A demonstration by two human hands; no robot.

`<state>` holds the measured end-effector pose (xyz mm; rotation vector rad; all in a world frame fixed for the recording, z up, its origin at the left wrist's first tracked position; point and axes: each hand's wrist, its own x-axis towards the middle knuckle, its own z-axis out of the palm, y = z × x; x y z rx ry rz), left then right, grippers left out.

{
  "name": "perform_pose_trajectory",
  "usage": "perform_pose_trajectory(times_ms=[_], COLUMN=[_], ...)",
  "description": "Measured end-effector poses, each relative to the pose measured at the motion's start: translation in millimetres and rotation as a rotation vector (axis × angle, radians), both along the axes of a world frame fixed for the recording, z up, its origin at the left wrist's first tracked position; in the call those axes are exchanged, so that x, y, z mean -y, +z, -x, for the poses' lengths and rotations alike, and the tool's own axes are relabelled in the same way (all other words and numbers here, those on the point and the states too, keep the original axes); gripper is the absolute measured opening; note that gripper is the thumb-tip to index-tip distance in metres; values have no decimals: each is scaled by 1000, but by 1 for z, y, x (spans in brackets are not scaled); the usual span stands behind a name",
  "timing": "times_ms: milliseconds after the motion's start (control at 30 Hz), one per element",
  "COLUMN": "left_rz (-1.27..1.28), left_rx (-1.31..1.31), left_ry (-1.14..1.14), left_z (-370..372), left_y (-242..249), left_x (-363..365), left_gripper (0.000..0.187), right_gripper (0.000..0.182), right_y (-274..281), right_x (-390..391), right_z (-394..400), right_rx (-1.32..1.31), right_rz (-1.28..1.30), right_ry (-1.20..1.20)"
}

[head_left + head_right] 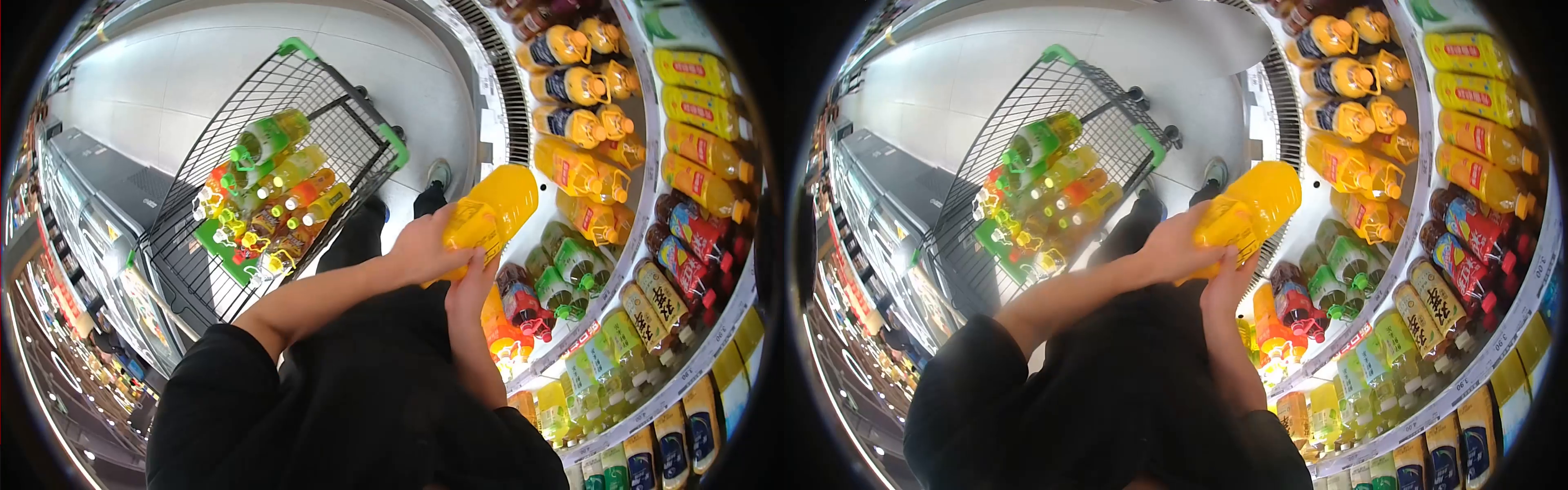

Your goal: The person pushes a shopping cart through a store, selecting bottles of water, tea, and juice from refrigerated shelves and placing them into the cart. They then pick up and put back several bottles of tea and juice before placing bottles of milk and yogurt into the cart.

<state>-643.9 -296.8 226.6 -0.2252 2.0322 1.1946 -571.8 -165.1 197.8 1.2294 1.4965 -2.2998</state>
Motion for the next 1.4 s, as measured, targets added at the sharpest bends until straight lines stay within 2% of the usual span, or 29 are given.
perform_pose_trajectory(times_ms=[33,133,167,267,333,400,500,600,633,733,833,933,967,1067,1100,1133,1200,1233,1267,1333,1400], left_rz=[-39,-44,-25,-23,-12,24,71,76,-6,206,248,320,239,99,124,149,241,284,281,270,170], left_rx=[-49,-226,-290,-348,-183,-41,73,155,189,313,391,378,382,359,309,262,385,440,449,480,573], left_ry=[60,192,226,400,532,573,663,683,658,429,210,179,124,-15,-44,-74,155,263,226,159,154], left_z=[-10,-46,-55,-65,-62,-50,-55,-57,-59,-56,-59,-50,-47,-50,-50,-48,-50,-44,-41,-31,-34], left_y=[19,61,69,78,66,48,-9,-48,-68,-98,-160,-156,-164,-195,-204,-205,-204,-198,-192,-161,-162], left_x=[25,87,104,148,177,205,244,272,281,289,299,285,290,311,316,318,312,307,306,300,298], left_gripper=[96,99,99,101,97,95,93,93,95,99,101,99,98,93,89,85,76,72,70,67,70], right_gripper=[68,77,78,88,91,88,83,82,79,71,64,62,66,72,72,74,77,81,82,84,82], right_y=[13,58,68,73,62,32,-18,-76,-73,-95,-161,-180,-186,-157,-165,-142,-97,-96,-99,-55,-54], right_x=[16,58,69,114,150,183,226,263,269,276,282,282,277,281,290,293,294,297,291,282,280], right_z=[-2,-4,0,18,38,50,59,42,42,40,19,17,23,44,37,45,53,44,41,60,58], right_rx=[-34,-225,-310,-377,-389,-249,0,225,300,443,291,231,240,255,222,212,194,144,138,133,106], right_rz=[-76,-58,-50,-54,-46,-12,-288,-70,-45,-99,-297,-416,-339,-209,-397,-414,-443,-520,-464,-343,-413], right_ry=[70,355,494,650,756,811,1109,935,907,1010,1370,1365,1388,1473,1477,1515,1592,1518,1550,1621,1672])
